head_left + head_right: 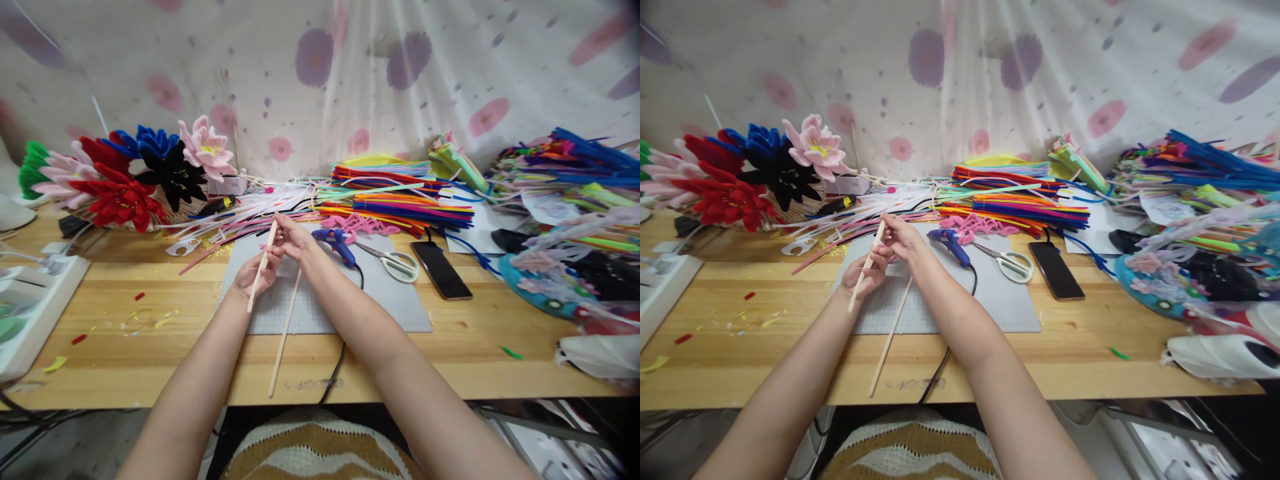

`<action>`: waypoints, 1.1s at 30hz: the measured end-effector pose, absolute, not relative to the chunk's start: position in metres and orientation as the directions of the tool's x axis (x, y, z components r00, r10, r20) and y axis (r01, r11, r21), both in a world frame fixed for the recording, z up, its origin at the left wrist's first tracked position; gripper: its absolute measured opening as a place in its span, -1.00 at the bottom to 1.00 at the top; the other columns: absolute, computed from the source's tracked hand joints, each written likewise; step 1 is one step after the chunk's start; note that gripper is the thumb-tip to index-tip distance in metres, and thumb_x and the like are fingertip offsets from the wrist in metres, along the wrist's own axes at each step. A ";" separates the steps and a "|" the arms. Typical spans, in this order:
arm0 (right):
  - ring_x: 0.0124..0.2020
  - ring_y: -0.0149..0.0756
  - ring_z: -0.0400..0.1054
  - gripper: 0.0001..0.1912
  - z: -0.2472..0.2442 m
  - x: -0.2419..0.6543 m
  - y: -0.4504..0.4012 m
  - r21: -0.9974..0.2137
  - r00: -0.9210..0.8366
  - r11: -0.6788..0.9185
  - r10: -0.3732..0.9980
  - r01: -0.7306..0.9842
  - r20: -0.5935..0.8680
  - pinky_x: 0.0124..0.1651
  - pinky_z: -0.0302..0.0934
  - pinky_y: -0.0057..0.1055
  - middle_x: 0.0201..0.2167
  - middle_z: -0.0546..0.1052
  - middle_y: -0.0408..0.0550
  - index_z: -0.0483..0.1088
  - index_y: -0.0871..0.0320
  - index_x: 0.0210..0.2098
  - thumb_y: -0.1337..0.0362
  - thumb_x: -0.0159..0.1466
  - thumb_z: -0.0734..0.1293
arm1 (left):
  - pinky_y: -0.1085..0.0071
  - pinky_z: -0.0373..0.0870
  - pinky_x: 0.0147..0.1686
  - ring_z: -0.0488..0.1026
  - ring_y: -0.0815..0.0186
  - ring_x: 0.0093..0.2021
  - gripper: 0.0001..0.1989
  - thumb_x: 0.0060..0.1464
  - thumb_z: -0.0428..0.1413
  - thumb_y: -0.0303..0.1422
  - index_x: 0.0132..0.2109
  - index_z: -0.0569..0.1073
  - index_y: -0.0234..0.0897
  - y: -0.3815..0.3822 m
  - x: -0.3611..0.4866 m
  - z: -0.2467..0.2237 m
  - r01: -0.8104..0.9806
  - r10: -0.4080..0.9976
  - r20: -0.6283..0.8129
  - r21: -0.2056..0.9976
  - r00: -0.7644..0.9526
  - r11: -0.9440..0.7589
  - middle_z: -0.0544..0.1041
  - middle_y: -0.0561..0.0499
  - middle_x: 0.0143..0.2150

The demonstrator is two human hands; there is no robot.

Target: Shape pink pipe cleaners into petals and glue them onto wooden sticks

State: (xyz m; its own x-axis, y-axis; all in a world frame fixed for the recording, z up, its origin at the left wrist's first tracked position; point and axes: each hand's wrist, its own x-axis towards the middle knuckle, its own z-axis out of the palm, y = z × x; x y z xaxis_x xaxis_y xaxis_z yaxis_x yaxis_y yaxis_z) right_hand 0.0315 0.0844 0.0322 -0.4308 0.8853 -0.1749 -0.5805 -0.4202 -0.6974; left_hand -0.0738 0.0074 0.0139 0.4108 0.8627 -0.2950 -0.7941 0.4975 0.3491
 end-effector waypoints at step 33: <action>-0.75 -0.65 -0.12 -0.68 0.029 0.042 0.086 -0.870 -0.479 -0.280 0.876 -0.406 -0.058 -0.68 -0.27 -0.61 -0.79 0.11 -0.36 0.21 0.21 -0.60 0.14 0.04 0.38 | 0.55 0.46 -0.53 0.48 0.42 -0.44 -0.85 0.10 -0.02 -0.51 -0.27 0.45 -0.41 0.013 -0.077 0.015 -0.529 0.889 -0.373 0.714 0.266 0.458 0.50 -0.03 -0.39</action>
State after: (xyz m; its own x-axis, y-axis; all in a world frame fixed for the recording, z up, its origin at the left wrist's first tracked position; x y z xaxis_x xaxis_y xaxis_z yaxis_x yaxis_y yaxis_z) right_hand 0.0416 0.0855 0.0289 -0.4793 0.8757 -0.0583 -0.4058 -0.2800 -0.8700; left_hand -0.0771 0.0128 0.0153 0.2660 0.8889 -0.3730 -0.5291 0.4581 0.7143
